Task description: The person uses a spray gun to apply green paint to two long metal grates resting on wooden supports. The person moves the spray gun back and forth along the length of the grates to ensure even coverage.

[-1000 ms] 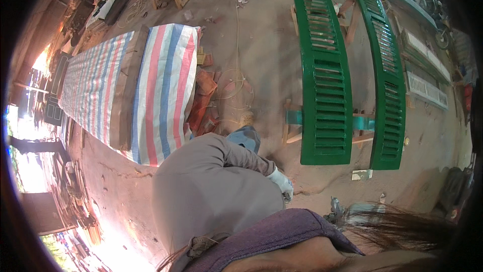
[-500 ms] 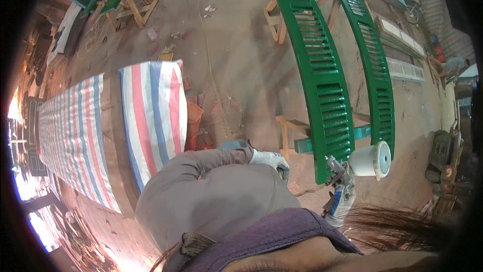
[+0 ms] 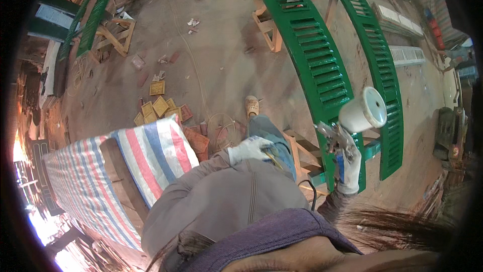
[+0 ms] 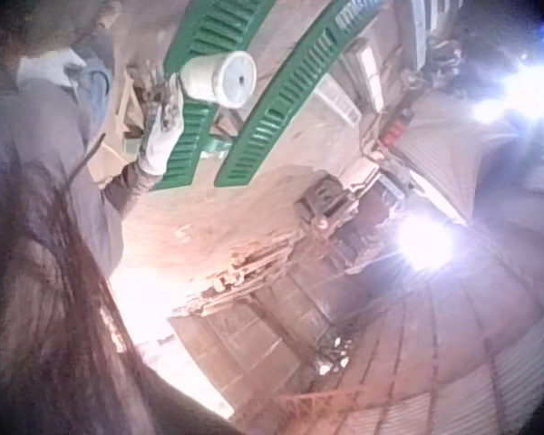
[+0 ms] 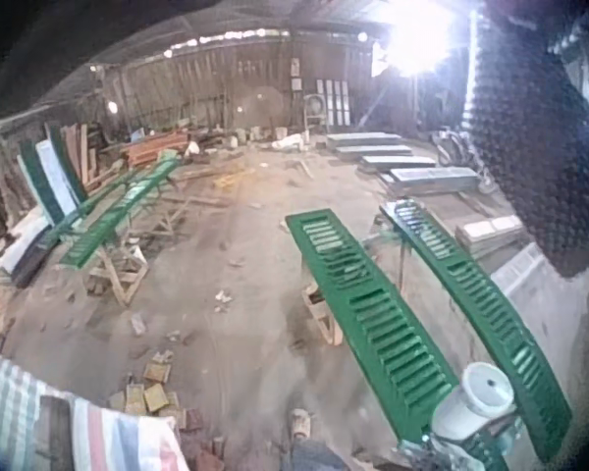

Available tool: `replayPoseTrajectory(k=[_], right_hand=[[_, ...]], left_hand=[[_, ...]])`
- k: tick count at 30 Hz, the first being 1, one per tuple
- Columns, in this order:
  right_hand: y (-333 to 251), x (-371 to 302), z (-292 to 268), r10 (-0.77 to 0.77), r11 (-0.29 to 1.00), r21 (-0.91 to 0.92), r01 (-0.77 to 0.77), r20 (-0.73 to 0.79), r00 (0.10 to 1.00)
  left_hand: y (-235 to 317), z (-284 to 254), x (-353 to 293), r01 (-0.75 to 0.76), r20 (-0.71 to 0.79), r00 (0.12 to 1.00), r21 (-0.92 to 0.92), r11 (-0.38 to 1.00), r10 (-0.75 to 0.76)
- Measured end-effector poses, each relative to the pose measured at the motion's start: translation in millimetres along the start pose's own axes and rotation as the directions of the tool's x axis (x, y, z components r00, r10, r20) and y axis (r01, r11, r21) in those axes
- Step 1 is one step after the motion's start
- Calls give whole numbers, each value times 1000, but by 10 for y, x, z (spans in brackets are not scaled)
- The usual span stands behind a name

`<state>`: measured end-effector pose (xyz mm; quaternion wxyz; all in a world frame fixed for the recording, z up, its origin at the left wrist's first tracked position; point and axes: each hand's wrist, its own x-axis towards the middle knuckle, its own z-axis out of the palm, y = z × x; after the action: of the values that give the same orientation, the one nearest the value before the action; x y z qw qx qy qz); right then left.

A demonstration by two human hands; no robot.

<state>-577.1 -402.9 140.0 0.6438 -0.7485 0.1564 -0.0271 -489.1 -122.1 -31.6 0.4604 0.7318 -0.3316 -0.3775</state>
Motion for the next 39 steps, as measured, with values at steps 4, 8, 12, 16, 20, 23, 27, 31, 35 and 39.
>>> replayPoseTrajectory(k=[4,8,12,16,20,23,27,31,35,39], right_hand=[[-175,951,217,-21,997,79,18,30,999],[-436,1740,431,-34,993,115,37,-24,999],[-660,2227,524,-35,999,-17,32,-152,988],[-852,2364,879,152,986,-5,-168,-404,902],[-1022,2471,1582,144,990,91,-111,-652,745],[-1099,2399,2137,296,955,226,-194,-802,519],[-1143,2145,2821,372,922,376,-95,-787,493],[-1241,2190,3210,234,942,321,96,-835,499],[-1203,2192,3469,149,916,303,261,-865,480],[-943,2036,3807,247,887,381,262,-869,428]], left_hand=[[-213,-780,397,-8,-81,997,80,997,15],[-9,-1644,766,-170,-59,983,32,985,172],[212,-2476,970,-145,-26,989,96,985,148],[-329,-2959,1143,-182,25,982,-148,972,188],[-276,-3910,1456,-102,189,969,-275,956,158],[-223,-4489,1676,-350,70,933,-55,935,354],[-524,-4801,1875,-81,41,993,-441,894,110],[-428,-4900,2147,-36,37,997,-590,807,72],[-414,-4828,2158,-36,110,988,-515,856,108],[-440,-4759,2020,61,243,969,-398,915,42]])
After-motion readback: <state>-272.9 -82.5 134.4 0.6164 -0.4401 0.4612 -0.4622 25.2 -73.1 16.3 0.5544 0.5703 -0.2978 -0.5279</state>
